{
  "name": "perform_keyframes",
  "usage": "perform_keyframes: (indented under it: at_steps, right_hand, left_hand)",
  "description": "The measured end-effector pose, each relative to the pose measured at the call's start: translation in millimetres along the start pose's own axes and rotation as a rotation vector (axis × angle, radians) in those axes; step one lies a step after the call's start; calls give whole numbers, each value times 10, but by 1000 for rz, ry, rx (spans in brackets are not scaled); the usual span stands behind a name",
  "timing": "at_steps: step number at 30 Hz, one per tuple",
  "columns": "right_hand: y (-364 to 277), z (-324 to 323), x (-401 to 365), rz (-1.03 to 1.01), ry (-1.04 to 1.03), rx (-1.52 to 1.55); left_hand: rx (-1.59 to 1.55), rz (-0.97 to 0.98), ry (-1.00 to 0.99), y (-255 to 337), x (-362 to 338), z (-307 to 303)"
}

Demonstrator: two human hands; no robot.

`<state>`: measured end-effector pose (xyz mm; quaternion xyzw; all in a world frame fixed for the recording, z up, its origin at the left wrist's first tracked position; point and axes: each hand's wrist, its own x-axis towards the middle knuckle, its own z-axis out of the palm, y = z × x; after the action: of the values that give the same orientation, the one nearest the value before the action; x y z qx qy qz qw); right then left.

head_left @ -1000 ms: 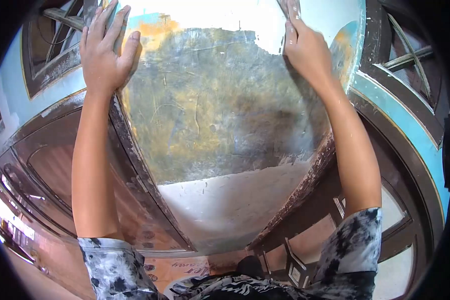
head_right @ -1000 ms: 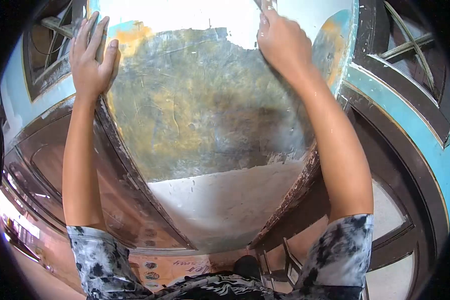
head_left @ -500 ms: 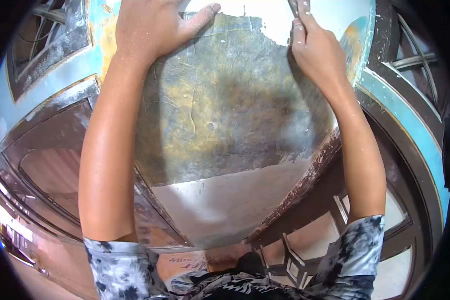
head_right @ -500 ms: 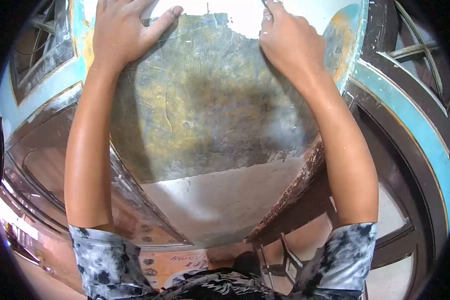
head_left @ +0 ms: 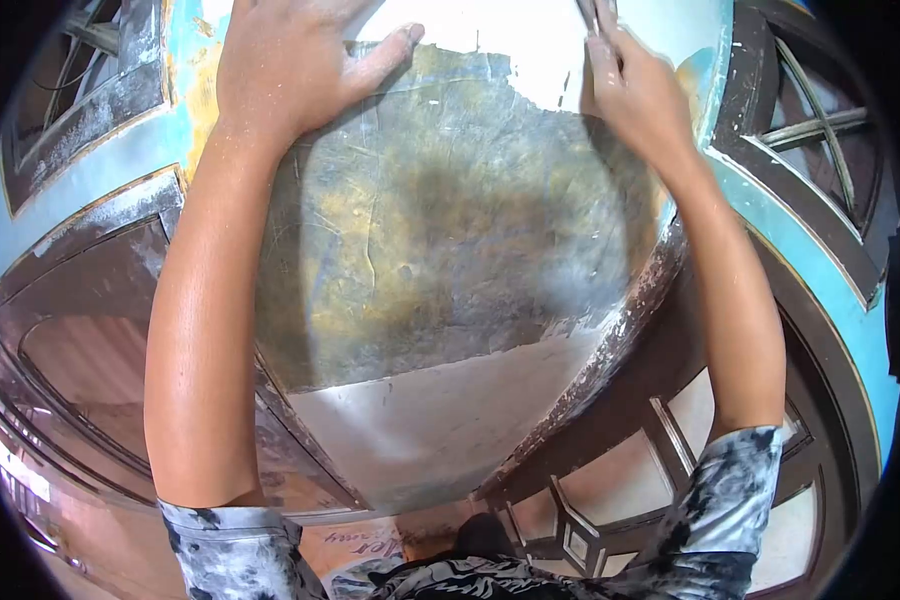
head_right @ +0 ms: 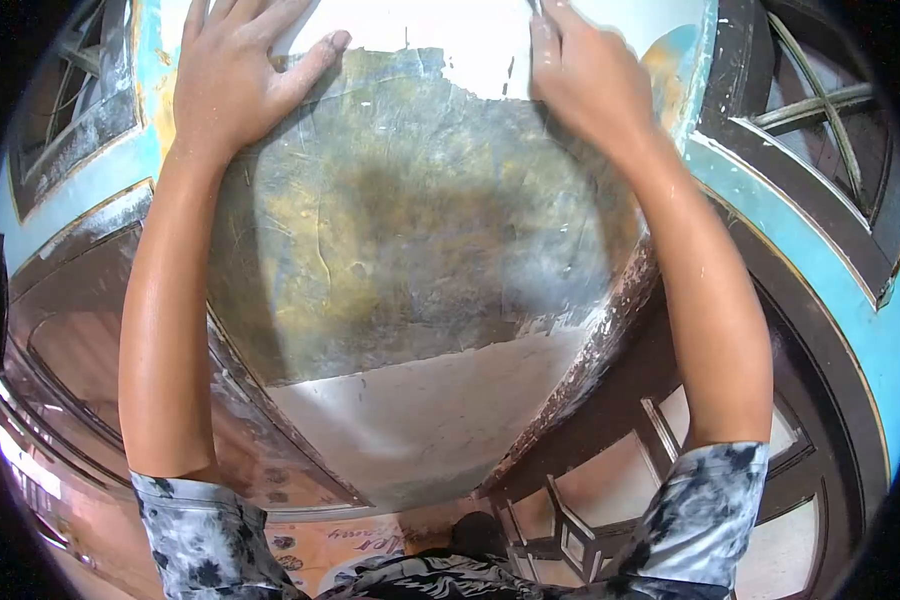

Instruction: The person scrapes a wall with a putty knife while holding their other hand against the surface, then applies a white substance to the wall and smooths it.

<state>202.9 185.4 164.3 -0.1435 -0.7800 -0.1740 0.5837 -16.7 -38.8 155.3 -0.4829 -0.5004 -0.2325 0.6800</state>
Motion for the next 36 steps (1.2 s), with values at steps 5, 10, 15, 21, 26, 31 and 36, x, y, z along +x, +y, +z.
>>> perform_keyframes:
  at_steps: [5,10,15,21,26,31,36]
  right_hand:
    - [43,-321,728,-97,30,37]
    - [-54,-132,-321,-37,-175,-153]
    - [75,-112,189,46,-131,-151]
    - [20,-85,497,102,47,30]
    - [-180,-88,-292,125,-141,10]
    - [-79,-185,257,169,-90,32]
    - [-219,-144,-7,89,-57,188]
  left_hand:
    - [27,30,33,-1,2,25]
    - [19,26,60,-5,-17,69]
    - [1,-18,-2,80,11,-24]
    - [28,-43,-59,84,42,-55]
    - [41,-15,57,-23,-9,108]
    - [22,-32,6,11,-16,70]
    - [25,-39,-6,21,3,69]
